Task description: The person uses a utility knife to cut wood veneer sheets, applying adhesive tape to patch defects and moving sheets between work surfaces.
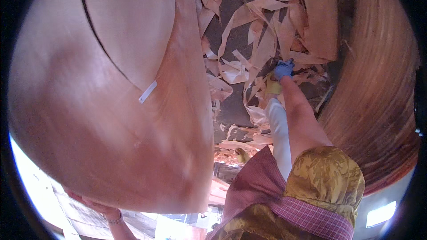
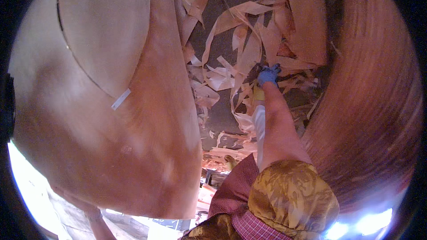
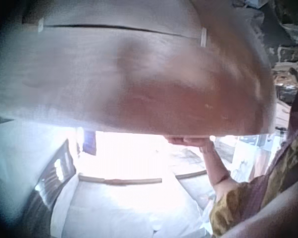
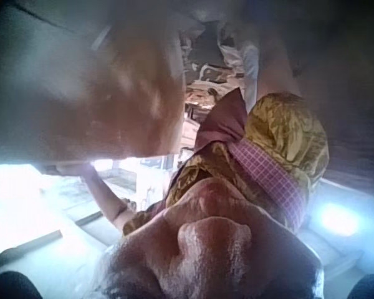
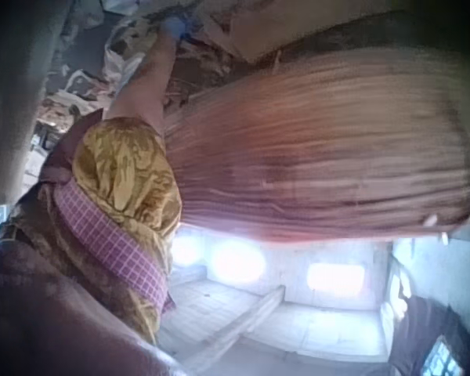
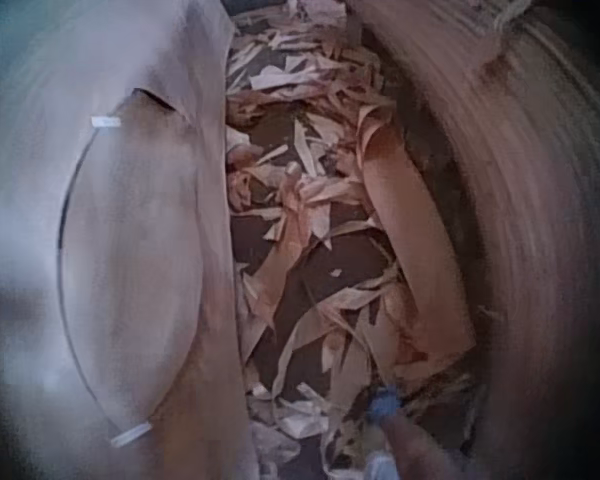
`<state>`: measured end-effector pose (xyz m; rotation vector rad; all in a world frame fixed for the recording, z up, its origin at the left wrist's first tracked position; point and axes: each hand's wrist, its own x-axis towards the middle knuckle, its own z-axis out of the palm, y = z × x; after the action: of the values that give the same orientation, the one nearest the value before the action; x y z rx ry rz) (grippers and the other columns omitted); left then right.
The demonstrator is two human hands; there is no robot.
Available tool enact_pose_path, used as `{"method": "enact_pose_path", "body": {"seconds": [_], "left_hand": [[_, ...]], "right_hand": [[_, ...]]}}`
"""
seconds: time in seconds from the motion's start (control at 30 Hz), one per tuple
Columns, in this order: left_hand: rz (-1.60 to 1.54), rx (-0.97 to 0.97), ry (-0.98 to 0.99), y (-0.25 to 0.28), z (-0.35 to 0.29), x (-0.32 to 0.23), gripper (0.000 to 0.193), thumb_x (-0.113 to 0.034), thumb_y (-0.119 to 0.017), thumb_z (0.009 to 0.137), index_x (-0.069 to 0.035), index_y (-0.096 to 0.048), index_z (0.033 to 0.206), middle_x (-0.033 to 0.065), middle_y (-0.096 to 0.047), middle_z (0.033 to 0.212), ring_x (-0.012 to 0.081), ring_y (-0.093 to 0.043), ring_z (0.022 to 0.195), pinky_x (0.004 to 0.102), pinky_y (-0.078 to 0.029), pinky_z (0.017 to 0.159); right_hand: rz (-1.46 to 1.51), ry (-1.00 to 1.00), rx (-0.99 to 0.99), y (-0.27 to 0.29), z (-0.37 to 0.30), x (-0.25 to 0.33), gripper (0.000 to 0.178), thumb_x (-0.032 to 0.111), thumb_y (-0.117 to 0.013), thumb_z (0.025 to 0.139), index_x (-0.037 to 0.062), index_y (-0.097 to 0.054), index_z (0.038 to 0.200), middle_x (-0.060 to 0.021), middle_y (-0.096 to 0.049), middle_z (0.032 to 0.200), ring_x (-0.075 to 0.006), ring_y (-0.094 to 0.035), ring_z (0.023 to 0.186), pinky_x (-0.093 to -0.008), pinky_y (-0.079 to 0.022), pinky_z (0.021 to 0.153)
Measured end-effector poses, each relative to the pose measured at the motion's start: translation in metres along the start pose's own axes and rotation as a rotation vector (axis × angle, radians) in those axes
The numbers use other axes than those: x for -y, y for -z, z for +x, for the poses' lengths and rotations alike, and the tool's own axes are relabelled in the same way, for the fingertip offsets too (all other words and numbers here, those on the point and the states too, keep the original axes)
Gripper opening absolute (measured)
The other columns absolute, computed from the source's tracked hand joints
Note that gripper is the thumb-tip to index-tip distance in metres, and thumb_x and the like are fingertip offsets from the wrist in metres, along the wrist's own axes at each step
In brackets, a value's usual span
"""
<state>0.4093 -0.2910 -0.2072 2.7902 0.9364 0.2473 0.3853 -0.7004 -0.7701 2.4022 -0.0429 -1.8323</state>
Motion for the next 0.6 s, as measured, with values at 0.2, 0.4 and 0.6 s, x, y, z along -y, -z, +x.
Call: {"method": "enact_pose_path", "body": {"seconds": [0.2, 0.4, 0.6], "left_hand": [[-0.082, 0.078, -0.163, -0.024, 0.016, -0.021, 0.073, -0.064, -0.023, 0.097, -0.012, -0.030, 0.148, 0.0113, -0.038, 0.148, 0.0299, -0.041, 0.135, 0.0513, -0.041, 0.108], [0.022, 0.194, -0.436, -0.014, 0.028, -0.011, 0.063, -0.051, -0.019, 0.103, -0.008, -0.028, 0.149, 0.0141, -0.033, 0.150, 0.0322, -0.034, 0.140, 0.0531, -0.035, 0.113], [0.081, 0.159, -0.595, 0.000, 0.037, 0.006, 0.059, -0.038, -0.031, 0.104, 0.003, -0.033, 0.147, 0.0209, -0.031, 0.153, 0.0359, -0.027, 0.144, 0.0484, -0.025, 0.115]], "right_hand": [[0.448, 0.146, -0.263, -0.140, 0.092, -0.079, 0.049, 0.024, -0.059, 0.085, 0.0094, -0.059, 0.132, -0.0216, -0.051, 0.137, -0.0424, -0.044, 0.130, -0.0602, -0.036, 0.103], [1.681, -0.029, 0.067, -0.141, -0.023, -0.108, 0.041, 0.025, -0.062, 0.089, 0.0100, -0.062, 0.127, -0.0116, -0.059, 0.117, -0.0278, -0.056, 0.106, -0.0456, -0.050, 0.082], [1.919, 0.052, 0.202, -0.104, -0.165, -0.094, 0.032, 0.025, -0.064, 0.093, 0.0092, -0.065, 0.122, -0.0030, -0.067, 0.102, -0.0158, -0.063, 0.087, -0.0316, -0.059, 0.066]]}}
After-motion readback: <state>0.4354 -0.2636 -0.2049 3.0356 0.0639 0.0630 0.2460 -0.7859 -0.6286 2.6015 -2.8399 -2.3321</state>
